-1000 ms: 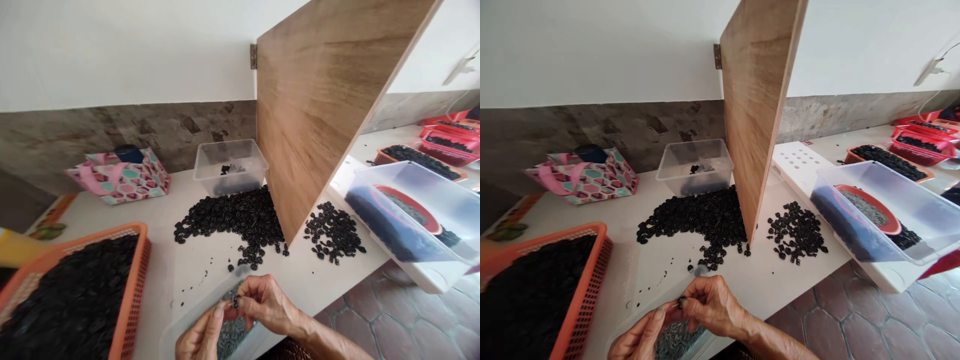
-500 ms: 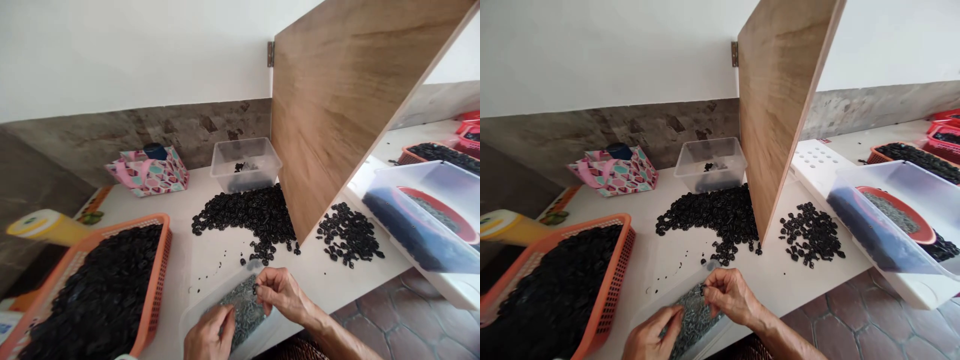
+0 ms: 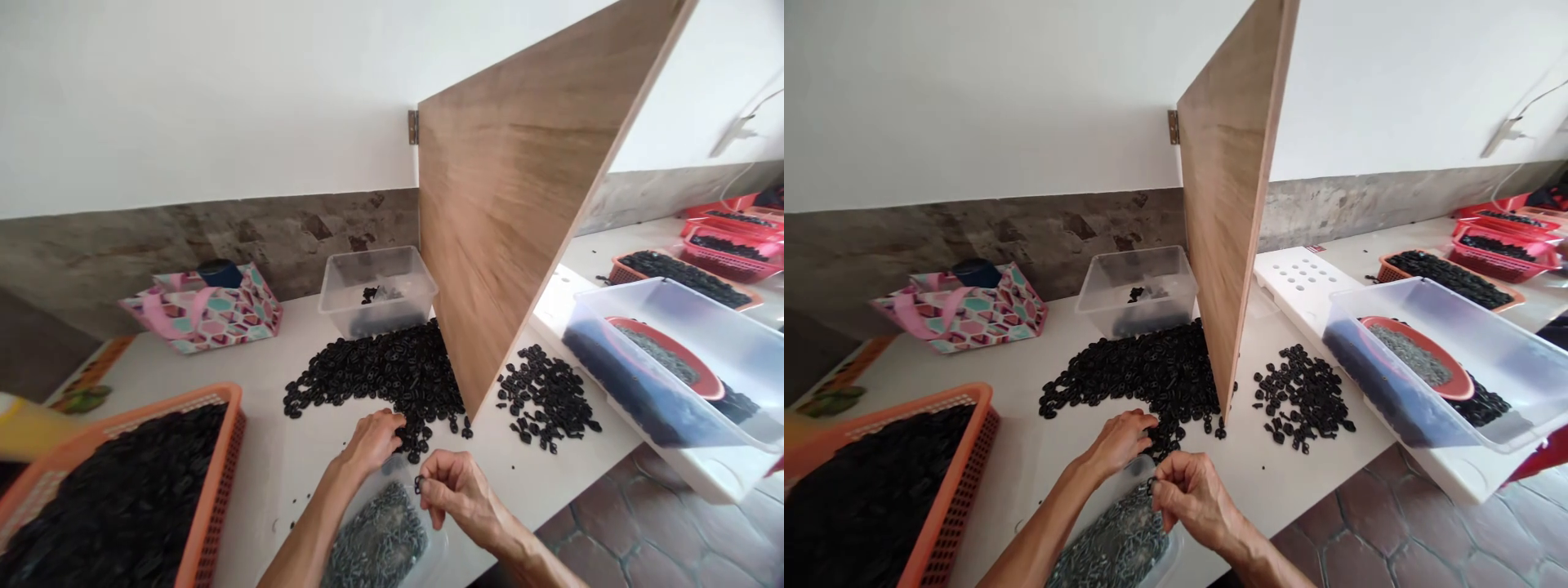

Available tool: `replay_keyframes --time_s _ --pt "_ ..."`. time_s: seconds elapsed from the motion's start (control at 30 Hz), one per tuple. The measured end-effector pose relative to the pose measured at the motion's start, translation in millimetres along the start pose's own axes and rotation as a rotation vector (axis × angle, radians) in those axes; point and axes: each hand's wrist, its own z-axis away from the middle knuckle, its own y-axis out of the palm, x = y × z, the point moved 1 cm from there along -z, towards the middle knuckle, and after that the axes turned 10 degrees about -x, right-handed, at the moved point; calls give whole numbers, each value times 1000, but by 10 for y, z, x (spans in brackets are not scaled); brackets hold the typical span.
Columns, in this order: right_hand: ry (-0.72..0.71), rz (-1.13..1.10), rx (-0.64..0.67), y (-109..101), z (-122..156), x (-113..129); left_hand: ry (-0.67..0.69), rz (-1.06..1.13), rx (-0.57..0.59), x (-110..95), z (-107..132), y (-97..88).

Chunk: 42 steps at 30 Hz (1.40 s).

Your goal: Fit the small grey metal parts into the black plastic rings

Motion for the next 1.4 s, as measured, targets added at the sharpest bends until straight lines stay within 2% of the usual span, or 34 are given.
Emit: replay_keyframes --time_s 0.1,0.2,0.33,0.43,0.53,0.67,0.77,0.83,1.0,1.1,1.27,1.4 --pt "-10 -10 -3 -39 -6 -2 60 38 56 49 -72 14" --pt "3 -18 -13 -54 -13 6 55 88 64 88 -135 30" --pt "18 -28 -31 -54 -16 35 -32 193 2 90 -183 79" --pt "11 -35 -34 -39 -14 68 -133 336 -97 62 -146 31" --pt "1 -52 -37 -1 -15 132 -210 530 -225 14 61 -145" --pt "-32 -120 -43 108 -8 271 -239 756 -343 -116 616 -360" --pt "-92 -172 -16 226 18 360 -289 1017 -407 -250 1012 -370" --pt "-104 -196 35 303 42 388 -320 1118 -431 -333 1184 -335" --pt "-116 -213 114 419 91 400 -386 1080 -467 -434 1371 -299" --pt "-100 -212 161 440 99 391 -365 1054 -458 -436 1427 -296" --pt "27 -252 211 454 85 326 -420 1067 -517 -300 1518 -151" --pt "52 -309 227 484 76 298 -426 1024 -540 -165 1580 -4"
